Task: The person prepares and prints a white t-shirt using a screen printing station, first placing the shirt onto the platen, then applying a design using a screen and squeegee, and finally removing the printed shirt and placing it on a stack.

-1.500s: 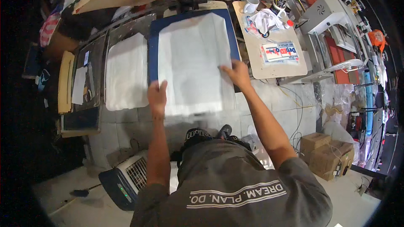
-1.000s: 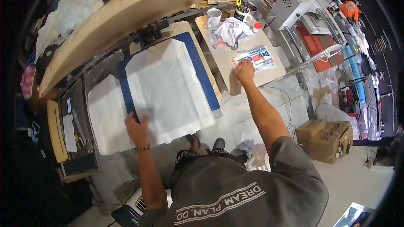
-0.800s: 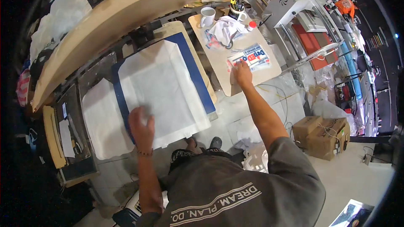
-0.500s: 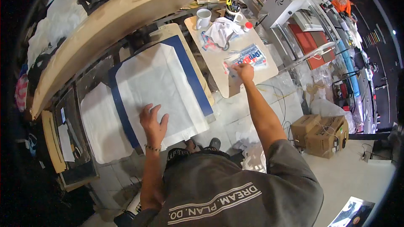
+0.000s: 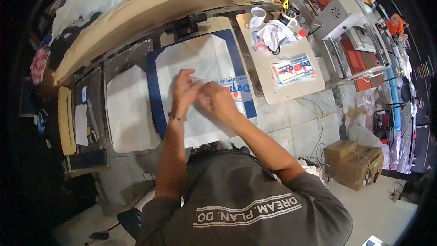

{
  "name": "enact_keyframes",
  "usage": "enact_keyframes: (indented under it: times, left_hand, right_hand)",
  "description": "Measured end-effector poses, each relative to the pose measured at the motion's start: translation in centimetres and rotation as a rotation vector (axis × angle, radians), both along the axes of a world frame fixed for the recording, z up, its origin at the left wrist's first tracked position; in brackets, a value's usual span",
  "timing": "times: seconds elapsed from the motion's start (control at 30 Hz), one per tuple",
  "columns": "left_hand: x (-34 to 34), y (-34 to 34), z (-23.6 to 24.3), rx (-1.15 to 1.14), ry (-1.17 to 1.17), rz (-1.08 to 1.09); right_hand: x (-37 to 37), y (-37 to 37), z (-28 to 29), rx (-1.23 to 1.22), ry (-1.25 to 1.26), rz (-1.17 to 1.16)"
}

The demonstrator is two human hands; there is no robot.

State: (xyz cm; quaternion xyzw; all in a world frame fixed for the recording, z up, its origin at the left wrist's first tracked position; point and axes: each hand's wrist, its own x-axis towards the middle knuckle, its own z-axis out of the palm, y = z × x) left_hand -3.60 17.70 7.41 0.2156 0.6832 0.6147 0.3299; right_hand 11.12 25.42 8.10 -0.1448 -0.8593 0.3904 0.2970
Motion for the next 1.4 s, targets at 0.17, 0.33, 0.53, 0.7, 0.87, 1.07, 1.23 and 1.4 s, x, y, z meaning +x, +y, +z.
enact_keyframes:
  times: [0.17, 0.33, 0.53, 0.7, 0.87, 1.07, 1.23, 1.4]
  left_hand:
    - [-8.2, -5.9, -5.5, -0.122, 0.465, -0.001]
    - [-4.5, -5.7, -2.8, -0.231, 1.135, 0.211]
    - [0.0, -7.2, -4.8, -0.182, 1.177, -0.012]
    - [0.2, -7.8, -4.9, -0.189, 1.143, -0.007]
    - [1.0, -6.6, 6.5, -0.025, 0.911, -0.168]
    - [2.5, -3.9, 28.0, 0.496, 1.274, -0.499]
    - [1.5, -3.4, 37.3, 0.321, 1.579, -0.599]
    - [0.4, -1.4, 39.1, 0.039, 1.651, -0.676]
  right_hand:
    - [-0.4, -3.1, -0.8, 0.262, -0.124, -0.062]
    - [0.9, -1.5, -5.2, 0.396, -0.224, -0.1]
    - [0.5, -1.5, -5.0, 0.366, -0.231, -0.128]
    - [0.3, -1.8, -4.0, 0.395, -0.257, -0.134]
    - [0.3, -2.1, -4.4, 0.383, -0.235, -0.118]
    - [0.8, -1.7, -5.8, 0.273, -0.267, -0.095]
    - [0.2, -1.8, -4.9, 0.471, -0.338, -0.103]
    - [0.2, -1.7, -5.2, 0.454, -0.218, -0.171]
